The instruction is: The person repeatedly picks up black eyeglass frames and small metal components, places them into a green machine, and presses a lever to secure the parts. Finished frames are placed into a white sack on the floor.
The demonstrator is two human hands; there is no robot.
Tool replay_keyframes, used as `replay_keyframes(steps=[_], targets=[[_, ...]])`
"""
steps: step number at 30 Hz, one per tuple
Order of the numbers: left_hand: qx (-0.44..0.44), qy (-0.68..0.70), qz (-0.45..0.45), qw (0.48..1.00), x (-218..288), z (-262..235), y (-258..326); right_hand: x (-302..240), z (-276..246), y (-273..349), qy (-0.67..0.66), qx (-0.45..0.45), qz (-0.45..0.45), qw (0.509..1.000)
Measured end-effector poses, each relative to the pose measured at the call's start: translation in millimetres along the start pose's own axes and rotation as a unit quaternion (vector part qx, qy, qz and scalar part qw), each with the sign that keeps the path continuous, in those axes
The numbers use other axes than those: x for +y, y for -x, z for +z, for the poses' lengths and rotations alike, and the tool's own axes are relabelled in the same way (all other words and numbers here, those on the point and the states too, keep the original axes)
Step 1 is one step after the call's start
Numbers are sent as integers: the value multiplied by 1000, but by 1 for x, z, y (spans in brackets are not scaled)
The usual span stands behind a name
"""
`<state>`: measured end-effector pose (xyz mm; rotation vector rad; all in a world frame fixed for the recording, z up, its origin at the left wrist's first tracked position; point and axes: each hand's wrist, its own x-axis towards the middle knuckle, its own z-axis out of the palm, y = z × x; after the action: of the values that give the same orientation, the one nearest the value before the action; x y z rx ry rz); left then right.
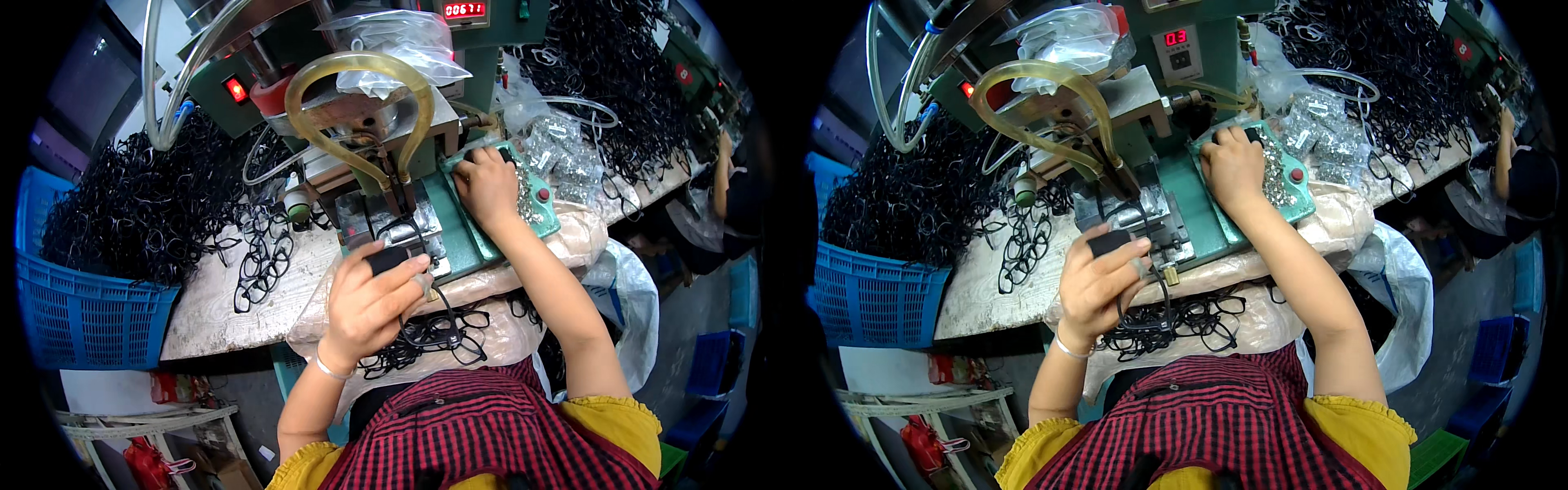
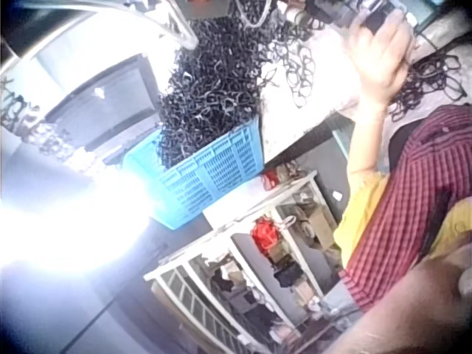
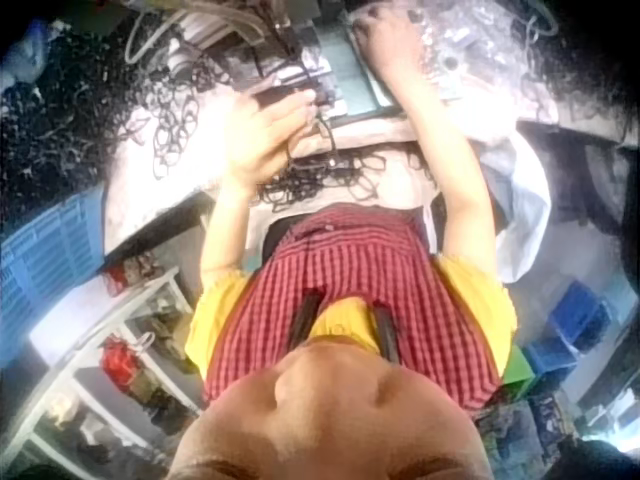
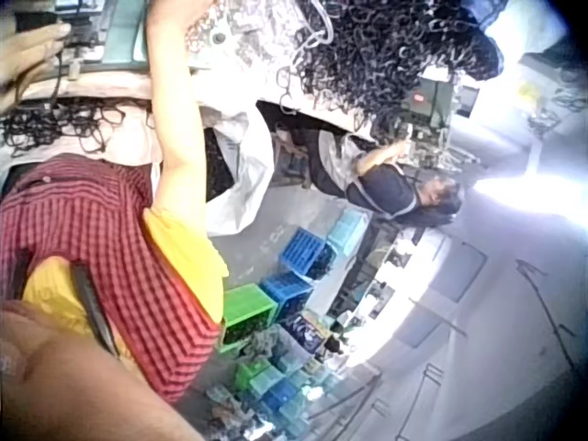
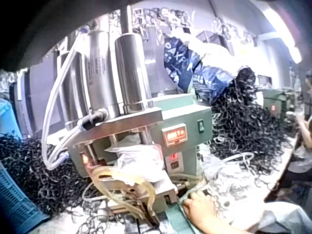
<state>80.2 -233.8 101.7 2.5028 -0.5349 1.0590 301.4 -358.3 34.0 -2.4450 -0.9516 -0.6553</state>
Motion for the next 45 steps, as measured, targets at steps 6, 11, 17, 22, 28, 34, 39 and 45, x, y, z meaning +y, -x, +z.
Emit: replay_keyframes(steps=[6,11,17,22,28,34,39,45], targets=[[127,-223,-224,940,-3,-45,118,34,-23,58,-272,124,117,947],[428,160,-551,698,-77,-122,151,43,-13,55,-532,201,325,756],[127,-142,-492,849,-116,-104,146,15,-8,20,-523,96,232,815],[-50,-318,-507,800,-136,-52,150,18,-21,35,-390,82,194,896],[-3,-302,-402,864,-136,-24,147,46,-57,94,-292,99,236,921],[321,-48,-450,832,-110,-39,90,-2,-88,61,-393,51,127,909],[345,94,-474,805,-105,-13,107,-67,-65,23,-573,52,94,812],[410,255,-411,773,-66,-11,79,-75,-67,25,-623,22,145,769]])
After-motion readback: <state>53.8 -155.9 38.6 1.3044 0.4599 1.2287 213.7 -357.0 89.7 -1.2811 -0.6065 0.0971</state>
